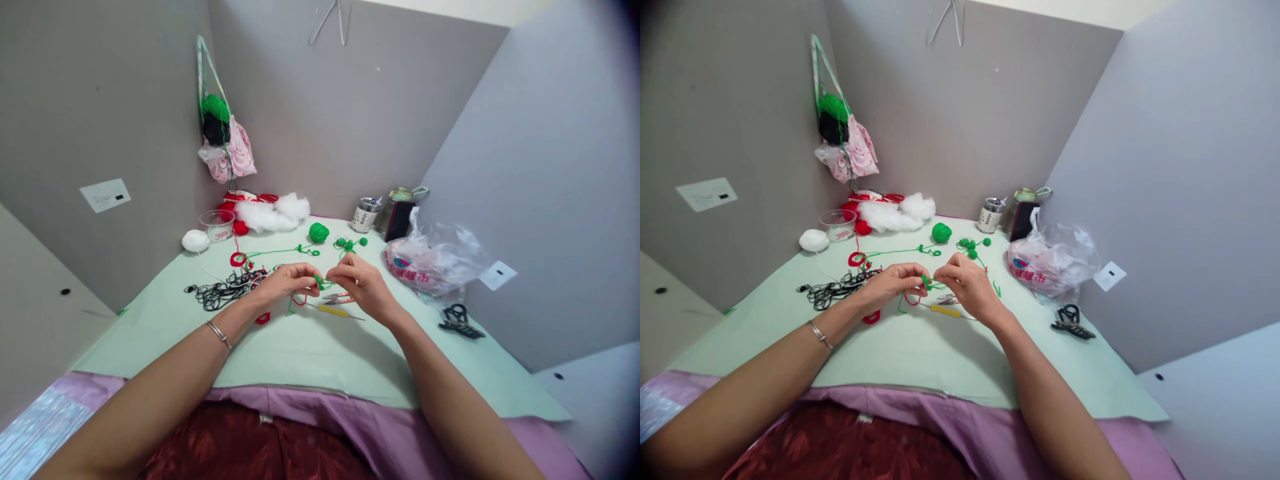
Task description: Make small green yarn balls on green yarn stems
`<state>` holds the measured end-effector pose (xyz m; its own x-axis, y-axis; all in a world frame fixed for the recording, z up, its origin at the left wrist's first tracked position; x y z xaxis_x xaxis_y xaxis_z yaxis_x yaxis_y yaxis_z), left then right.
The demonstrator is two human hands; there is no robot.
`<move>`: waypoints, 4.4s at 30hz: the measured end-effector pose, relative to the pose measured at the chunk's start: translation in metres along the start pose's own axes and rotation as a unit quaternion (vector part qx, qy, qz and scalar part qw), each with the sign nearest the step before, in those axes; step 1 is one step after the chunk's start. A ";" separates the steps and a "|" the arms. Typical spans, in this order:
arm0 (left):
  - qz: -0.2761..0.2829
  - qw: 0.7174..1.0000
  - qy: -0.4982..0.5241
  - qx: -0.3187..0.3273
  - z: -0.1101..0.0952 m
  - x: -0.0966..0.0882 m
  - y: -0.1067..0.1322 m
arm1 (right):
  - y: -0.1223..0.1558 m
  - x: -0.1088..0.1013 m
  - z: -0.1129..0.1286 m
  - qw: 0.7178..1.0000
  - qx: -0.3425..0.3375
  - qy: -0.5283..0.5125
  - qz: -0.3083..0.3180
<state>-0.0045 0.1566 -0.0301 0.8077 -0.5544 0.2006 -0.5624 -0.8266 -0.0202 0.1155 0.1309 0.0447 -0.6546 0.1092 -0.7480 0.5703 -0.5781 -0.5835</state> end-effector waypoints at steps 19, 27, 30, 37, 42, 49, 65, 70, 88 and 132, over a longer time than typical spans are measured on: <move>0.008 0.999 0.032 0.006 -0.004 0.002 0.003 | 0.001 0.006 -0.012 0.993 0.089 -0.073 -0.028; -0.014 1.000 0.020 -0.008 0.002 0.000 0.000 | 0.003 0.021 -0.004 0.993 0.075 -0.088 0.012; -0.029 0.999 0.006 -0.020 0.007 -0.002 -0.001 | 0.004 0.030 0.005 0.996 0.057 -0.049 0.051; -0.043 0.996 -0.042 -0.071 0.018 -0.001 0.000 | 0.002 0.022 0.017 0.999 -0.004 0.041 -0.014; -0.031 0.997 -0.027 -0.071 0.017 0.001 0.000 | 0.004 0.018 0.031 0.996 -0.052 0.016 -0.065; -0.004 0.998 -0.011 -0.061 0.019 0.009 -0.002 | 0.001 0.023 0.013 0.971 0.085 -0.213 -0.069; -0.021 0.999 0.026 -0.041 0.009 -0.003 -0.001 | 0.001 -0.010 -0.021 0.928 0.176 -0.319 -0.078; -0.001 1.000 0.017 -0.019 0.005 -0.001 -0.001 | -0.002 -0.010 -0.003 0.989 0.070 -0.117 -0.055; -0.025 1.000 0.003 -0.010 -0.002 -0.004 0.001 | -0.001 -0.005 0.005 1.000 0.027 -0.003 -0.005; -0.041 0.996 -0.055 -0.056 0.014 0.003 0.000 | 0.000 0.015 0.016 0.995 -0.002 -0.074 -0.065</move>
<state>-0.0001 0.1536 -0.0431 0.8631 -0.4974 0.0876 -0.5045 -0.8573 0.1028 0.0978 0.1196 0.0378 -0.7883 0.0626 -0.6121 0.4784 -0.5634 -0.6736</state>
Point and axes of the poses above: each hand's wrist, its own y-axis away from the middle knuckle, its own x-axis out of the palm, z = x × y, the point moved 9 cm from there along -y, towards the middle knuckle, and after that the axes turned 5 degrees about -x, right-handed, at the moved point
